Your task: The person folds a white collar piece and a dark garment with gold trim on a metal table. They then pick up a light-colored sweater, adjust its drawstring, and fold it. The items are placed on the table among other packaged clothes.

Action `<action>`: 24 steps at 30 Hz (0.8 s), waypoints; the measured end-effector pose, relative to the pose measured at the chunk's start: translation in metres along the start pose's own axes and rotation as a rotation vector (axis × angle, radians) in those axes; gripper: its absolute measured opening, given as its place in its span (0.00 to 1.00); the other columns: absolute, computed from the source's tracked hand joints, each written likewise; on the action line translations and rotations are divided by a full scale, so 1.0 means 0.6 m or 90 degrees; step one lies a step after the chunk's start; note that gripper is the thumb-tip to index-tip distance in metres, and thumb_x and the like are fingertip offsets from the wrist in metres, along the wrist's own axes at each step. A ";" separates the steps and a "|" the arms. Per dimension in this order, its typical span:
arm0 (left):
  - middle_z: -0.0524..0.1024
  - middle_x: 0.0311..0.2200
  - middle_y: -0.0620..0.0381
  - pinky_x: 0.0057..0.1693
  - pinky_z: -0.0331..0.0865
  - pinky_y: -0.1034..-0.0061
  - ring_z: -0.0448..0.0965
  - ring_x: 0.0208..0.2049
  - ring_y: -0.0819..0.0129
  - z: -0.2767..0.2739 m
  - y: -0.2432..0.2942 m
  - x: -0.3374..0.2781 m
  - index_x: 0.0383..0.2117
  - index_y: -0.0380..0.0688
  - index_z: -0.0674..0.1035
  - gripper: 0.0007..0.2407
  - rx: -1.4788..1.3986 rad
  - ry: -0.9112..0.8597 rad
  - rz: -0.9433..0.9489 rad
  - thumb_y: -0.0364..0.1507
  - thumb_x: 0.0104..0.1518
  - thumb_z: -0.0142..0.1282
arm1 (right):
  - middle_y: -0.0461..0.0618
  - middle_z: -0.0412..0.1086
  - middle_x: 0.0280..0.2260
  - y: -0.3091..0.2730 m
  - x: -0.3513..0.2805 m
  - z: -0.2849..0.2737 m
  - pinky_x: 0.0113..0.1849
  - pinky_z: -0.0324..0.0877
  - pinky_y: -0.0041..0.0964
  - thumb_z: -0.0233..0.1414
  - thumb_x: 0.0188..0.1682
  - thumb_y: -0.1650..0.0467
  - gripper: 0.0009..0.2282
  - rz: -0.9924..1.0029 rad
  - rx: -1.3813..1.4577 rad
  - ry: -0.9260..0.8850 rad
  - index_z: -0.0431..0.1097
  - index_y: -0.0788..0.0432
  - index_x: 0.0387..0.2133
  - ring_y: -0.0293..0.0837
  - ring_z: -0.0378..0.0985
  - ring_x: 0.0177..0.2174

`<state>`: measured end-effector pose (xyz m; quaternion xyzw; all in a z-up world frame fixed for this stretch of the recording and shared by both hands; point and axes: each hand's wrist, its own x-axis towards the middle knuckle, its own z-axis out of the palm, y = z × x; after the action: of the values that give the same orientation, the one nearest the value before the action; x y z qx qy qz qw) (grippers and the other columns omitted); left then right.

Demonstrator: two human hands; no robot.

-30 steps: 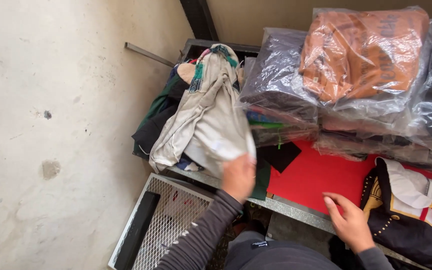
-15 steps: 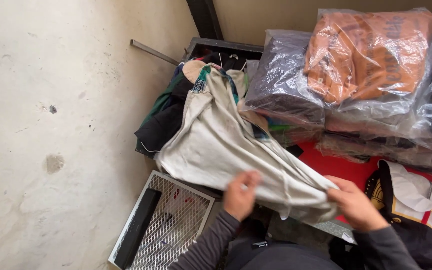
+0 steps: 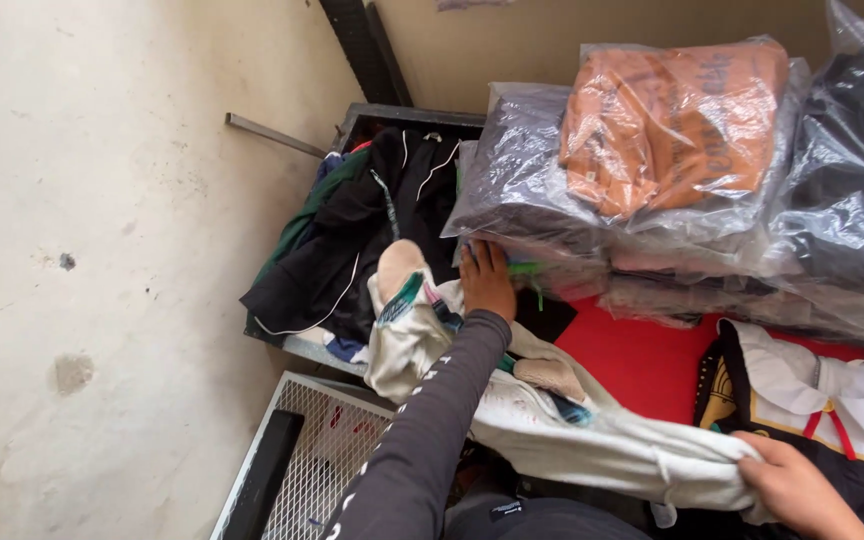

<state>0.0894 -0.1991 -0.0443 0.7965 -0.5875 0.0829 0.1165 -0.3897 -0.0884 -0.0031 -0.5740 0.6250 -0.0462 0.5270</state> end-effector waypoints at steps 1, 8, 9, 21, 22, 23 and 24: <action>0.50 0.71 0.38 0.69 0.51 0.47 0.48 0.71 0.33 0.027 -0.016 0.026 0.70 0.40 0.54 0.43 -0.003 0.003 0.002 0.44 0.49 0.65 | 0.53 0.86 0.32 0.000 -0.009 -0.012 0.44 0.69 0.34 0.50 0.43 0.75 0.15 -0.001 0.000 0.005 0.87 0.65 0.34 0.45 0.83 0.35; 0.40 0.74 0.38 0.73 0.47 0.58 0.45 0.73 0.41 0.053 -0.081 0.124 0.70 0.41 0.58 0.32 0.075 -0.112 0.112 0.32 0.56 0.50 | 0.58 0.75 0.34 0.057 -0.043 -0.028 0.39 0.63 0.47 0.47 0.49 0.74 0.18 0.075 0.108 0.437 0.80 0.63 0.49 0.53 0.72 0.36; 0.36 0.74 0.40 0.71 0.51 0.57 0.47 0.71 0.35 0.024 -0.084 0.130 0.71 0.42 0.54 0.38 0.000 -0.169 0.096 0.39 0.56 0.61 | 0.56 0.75 0.34 0.041 -0.040 -0.026 0.40 0.64 0.47 0.46 0.50 0.73 0.17 0.065 0.092 0.435 0.80 0.66 0.46 0.52 0.73 0.37; 0.40 0.75 0.48 0.69 0.50 0.44 0.37 0.75 0.40 -0.152 -0.106 0.052 0.73 0.59 0.49 0.38 -0.373 -0.270 0.068 0.36 0.59 0.61 | 0.53 0.77 0.55 -0.165 -0.012 0.040 0.54 0.73 0.43 0.49 0.49 0.60 0.22 0.190 -0.348 0.019 0.73 0.51 0.56 0.55 0.79 0.55; 0.40 0.75 0.48 0.69 0.50 0.44 0.37 0.75 0.40 -0.154 -0.105 0.051 0.73 0.59 0.49 0.38 -0.373 -0.269 0.069 0.36 0.59 0.61 | 0.53 0.77 0.55 -0.166 -0.011 0.041 0.54 0.73 0.43 0.49 0.49 0.60 0.22 0.190 -0.348 0.020 0.73 0.51 0.56 0.55 0.79 0.55; 0.40 0.75 0.48 0.69 0.50 0.43 0.37 0.75 0.39 -0.155 -0.104 0.051 0.73 0.58 0.50 0.38 -0.386 -0.264 0.065 0.36 0.58 0.61 | 0.54 0.77 0.54 -0.168 -0.011 0.043 0.53 0.74 0.44 0.49 0.49 0.59 0.23 0.188 -0.357 0.021 0.73 0.51 0.56 0.55 0.79 0.54; 0.39 0.75 0.48 0.69 0.50 0.42 0.37 0.74 0.39 -0.157 -0.102 0.051 0.73 0.58 0.50 0.38 -0.398 -0.260 0.061 0.36 0.58 0.61 | 0.55 0.78 0.54 -0.169 -0.011 0.044 0.52 0.74 0.45 0.49 0.48 0.58 0.23 0.186 -0.366 0.023 0.73 0.51 0.56 0.56 0.80 0.53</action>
<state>0.1573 -0.1831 0.0490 0.6940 -0.6324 -0.2554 0.2306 -0.3044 -0.1032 0.0564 -0.6029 0.6973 0.1985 0.3330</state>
